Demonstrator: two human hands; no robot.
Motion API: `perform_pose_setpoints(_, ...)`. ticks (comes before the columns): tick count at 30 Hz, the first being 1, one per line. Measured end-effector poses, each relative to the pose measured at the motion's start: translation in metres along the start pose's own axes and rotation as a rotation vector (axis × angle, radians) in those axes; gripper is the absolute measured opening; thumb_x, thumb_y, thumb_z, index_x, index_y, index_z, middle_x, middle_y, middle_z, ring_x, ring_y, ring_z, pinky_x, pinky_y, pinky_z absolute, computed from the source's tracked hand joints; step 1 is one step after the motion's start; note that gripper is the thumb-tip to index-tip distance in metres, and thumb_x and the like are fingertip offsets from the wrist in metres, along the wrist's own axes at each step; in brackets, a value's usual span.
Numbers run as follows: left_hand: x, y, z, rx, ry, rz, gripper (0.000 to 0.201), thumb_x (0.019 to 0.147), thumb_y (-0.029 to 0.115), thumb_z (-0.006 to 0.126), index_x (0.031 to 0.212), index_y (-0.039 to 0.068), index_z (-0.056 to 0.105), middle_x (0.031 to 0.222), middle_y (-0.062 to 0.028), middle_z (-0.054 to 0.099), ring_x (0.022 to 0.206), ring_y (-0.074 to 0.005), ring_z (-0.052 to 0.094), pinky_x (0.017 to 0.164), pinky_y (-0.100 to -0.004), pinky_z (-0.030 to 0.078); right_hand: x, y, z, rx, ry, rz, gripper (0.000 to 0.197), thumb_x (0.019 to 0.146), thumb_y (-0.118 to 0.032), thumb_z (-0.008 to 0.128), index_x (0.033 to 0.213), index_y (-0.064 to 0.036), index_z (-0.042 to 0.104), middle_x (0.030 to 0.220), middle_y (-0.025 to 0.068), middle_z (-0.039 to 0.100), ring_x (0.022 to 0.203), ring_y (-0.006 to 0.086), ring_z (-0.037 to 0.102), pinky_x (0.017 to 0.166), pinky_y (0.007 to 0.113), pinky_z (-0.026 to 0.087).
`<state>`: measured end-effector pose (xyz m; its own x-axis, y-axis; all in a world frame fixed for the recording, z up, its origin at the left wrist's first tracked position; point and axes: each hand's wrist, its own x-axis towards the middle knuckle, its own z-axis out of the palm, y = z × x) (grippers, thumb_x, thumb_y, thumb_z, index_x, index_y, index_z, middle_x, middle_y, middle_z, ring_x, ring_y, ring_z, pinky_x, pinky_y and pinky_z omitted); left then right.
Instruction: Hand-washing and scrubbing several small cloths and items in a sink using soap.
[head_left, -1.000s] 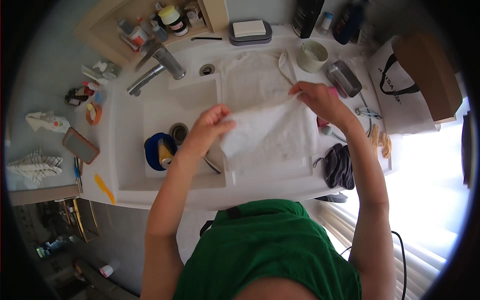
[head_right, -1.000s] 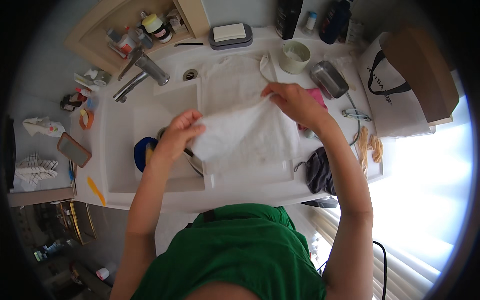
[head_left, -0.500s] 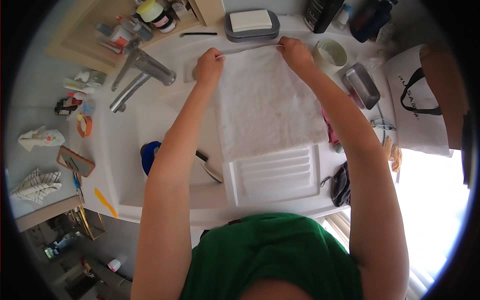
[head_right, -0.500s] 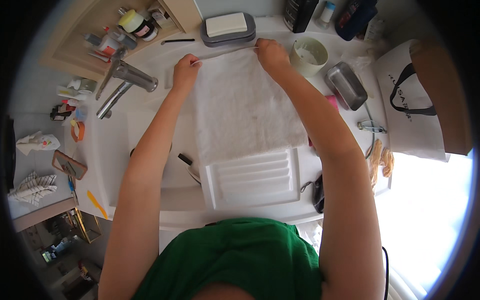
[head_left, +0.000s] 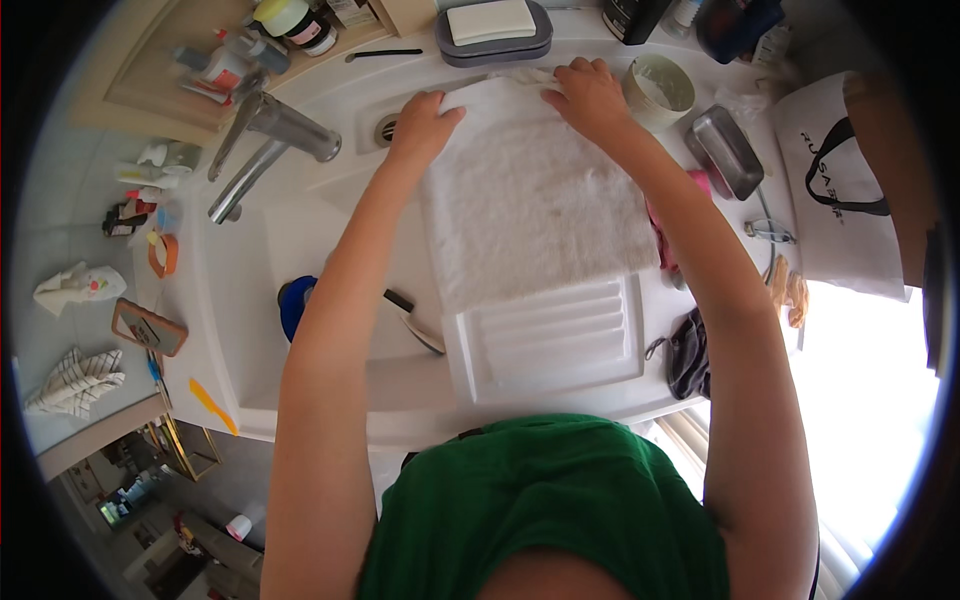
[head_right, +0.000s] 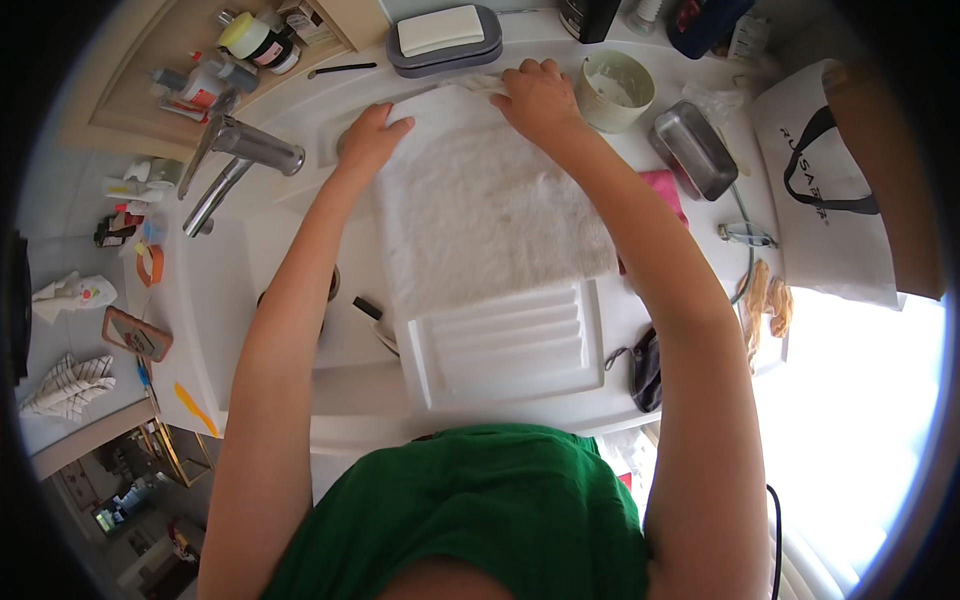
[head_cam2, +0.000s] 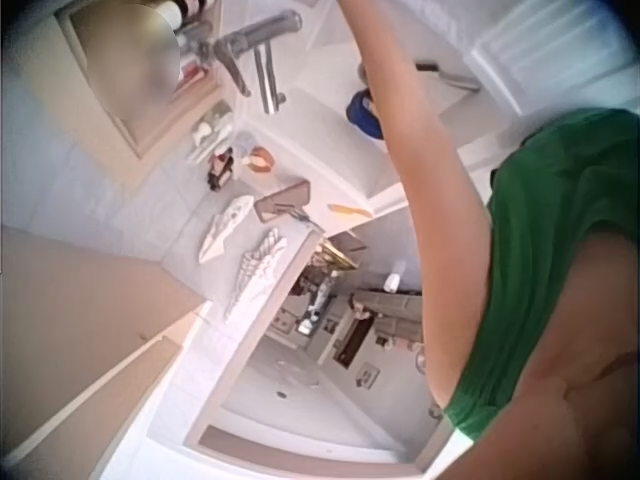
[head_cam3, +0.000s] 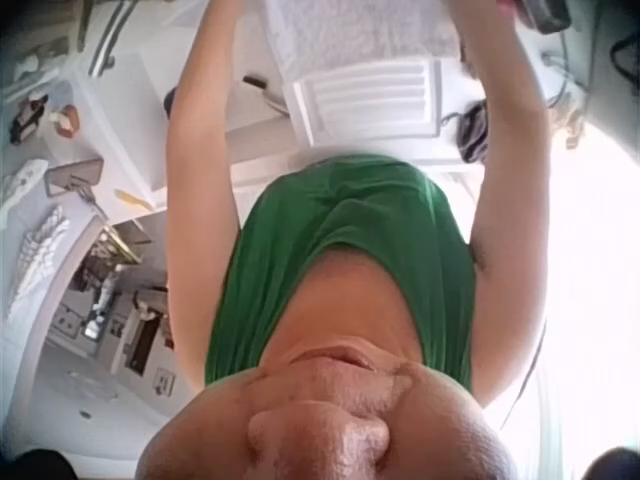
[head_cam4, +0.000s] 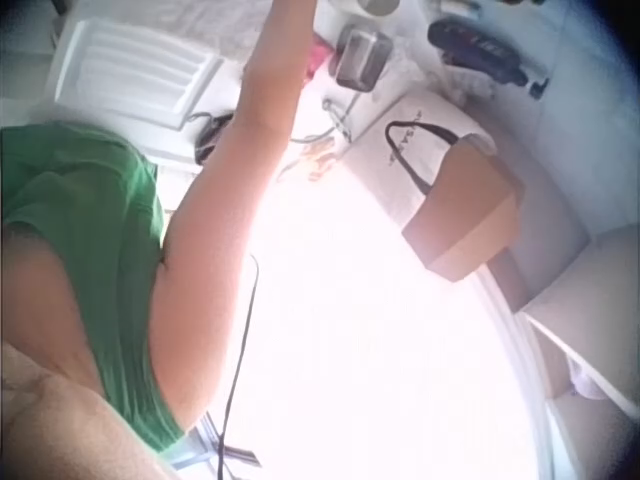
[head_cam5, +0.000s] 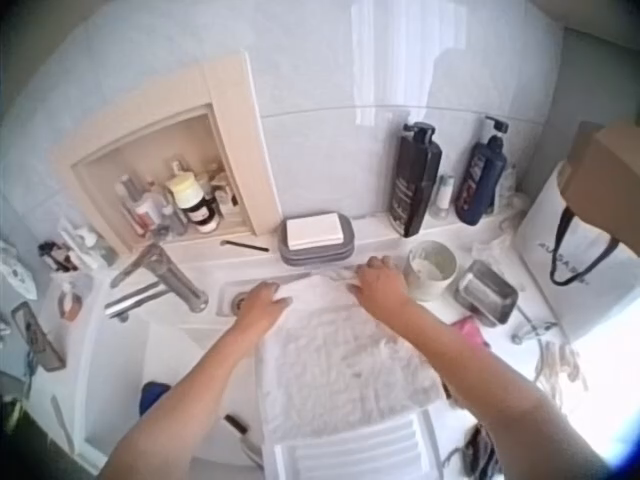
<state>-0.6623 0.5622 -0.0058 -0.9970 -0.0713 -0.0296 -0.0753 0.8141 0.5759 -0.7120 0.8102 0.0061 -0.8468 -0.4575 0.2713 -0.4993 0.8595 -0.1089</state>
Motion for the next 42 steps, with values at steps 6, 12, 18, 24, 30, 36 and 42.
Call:
perform_pose_setpoints(6, -0.064, 0.038, -0.045, -0.435, -0.011, 0.03, 0.043, 0.09, 0.035, 0.06, 0.111, -0.003, 0.059, 0.1, -0.0141, 0.065, 0.091, -0.0222, 0.06, 0.083, -0.032, 0.045, -0.048, -0.004, -0.066, 0.607, -0.018, 0.165, 0.029, 0.095, -0.027, 0.054, 0.11, -0.0018, 0.05, 0.082, 0.0249, 0.061, 0.083, 0.0443, 0.058, 0.073, 0.046, 0.046)
perform_pose_setpoints(12, -0.122, 0.091, -0.079, -0.97, -0.098, -0.046, 0.04, 0.094, 0.028, 0.058, 0.12, -0.002, 0.055, 0.107, -0.0087, 0.064, 0.097, -0.0159, 0.059, 0.086, -0.0276, 0.046, -0.064, -0.014, -0.113, 0.559, 0.273, 0.147, 0.032, 0.095, -0.032, 0.055, 0.105, -0.0013, 0.059, 0.085, 0.0246, 0.062, 0.084, 0.0428, 0.06, 0.075, 0.041, 0.048)
perform_pose_setpoints(18, -0.185, 0.17, -0.111, -1.425, -0.246, -0.116, 0.042, 0.096, 0.022, 0.054, 0.13, -0.001, 0.046, 0.121, -0.0105, 0.058, 0.108, -0.0177, 0.058, 0.093, -0.0319, 0.047, -0.017, -0.023, -0.19, 0.509, 0.228, -0.117, 0.039, 0.09, -0.035, 0.059, 0.083, 0.0036, 0.059, 0.077, 0.0274, 0.059, 0.077, 0.0428, 0.06, 0.068, 0.044, 0.047)
perform_pose_setpoints(24, -0.231, 0.188, -0.104, -1.747, -0.187, -0.159, 0.042, 0.096, 0.015, 0.053, 0.134, 0.003, 0.041, 0.13, -0.01, 0.053, 0.118, -0.0221, 0.053, 0.098, -0.04, 0.046, 0.024, -0.067, -0.223, 0.389, 0.055, -0.304, 0.046, 0.085, -0.046, 0.061, 0.105, -0.0054, 0.065, 0.096, 0.0207, 0.067, 0.093, 0.0371, 0.063, 0.081, 0.042, 0.05)
perform_pose_setpoints(30, -0.27, 0.092, -0.011, -1.611, -0.057, -0.401, 0.047, 0.093, 0.008, 0.052, 0.137, 0.011, 0.038, 0.133, -0.0077, 0.051, 0.122, -0.0238, 0.05, 0.1, -0.0454, 0.044, -0.004, -0.11, -0.141, 0.379, -0.128, -0.588, 0.042, 0.082, -0.029, 0.068, 0.117, -0.0072, 0.06, 0.119, 0.0128, 0.059, 0.109, 0.0311, 0.058, 0.093, 0.042, 0.045)
perform_pose_setpoints(36, -0.291, 0.043, 0.022, -1.323, -0.027, -0.657, 0.047, 0.092, 0.006, 0.05, 0.137, 0.009, 0.036, 0.13, -0.0098, 0.052, 0.117, -0.0238, 0.054, 0.093, -0.0434, 0.049, -0.165, -0.087, -0.016, 0.116, 0.155, -0.177, 0.044, 0.084, -0.03, 0.064, 0.125, -0.016, 0.059, 0.136, 0.0122, 0.049, 0.129, 0.0302, 0.043, 0.106, 0.046, 0.032)
perform_pose_setpoints(42, -0.294, 0.036, 0.021, -1.215, -0.041, -0.611, 0.043, 0.092, 0.01, 0.052, 0.132, 0.006, 0.038, 0.121, -0.0115, 0.053, 0.106, -0.0216, 0.059, 0.081, -0.0395, 0.056, -0.182, -0.069, -0.037, 0.296, -0.144, -0.192, 0.036, 0.089, -0.036, 0.057, 0.118, -0.0156, 0.063, 0.127, 0.0131, 0.057, 0.121, 0.028, 0.051, 0.1, 0.041, 0.04)
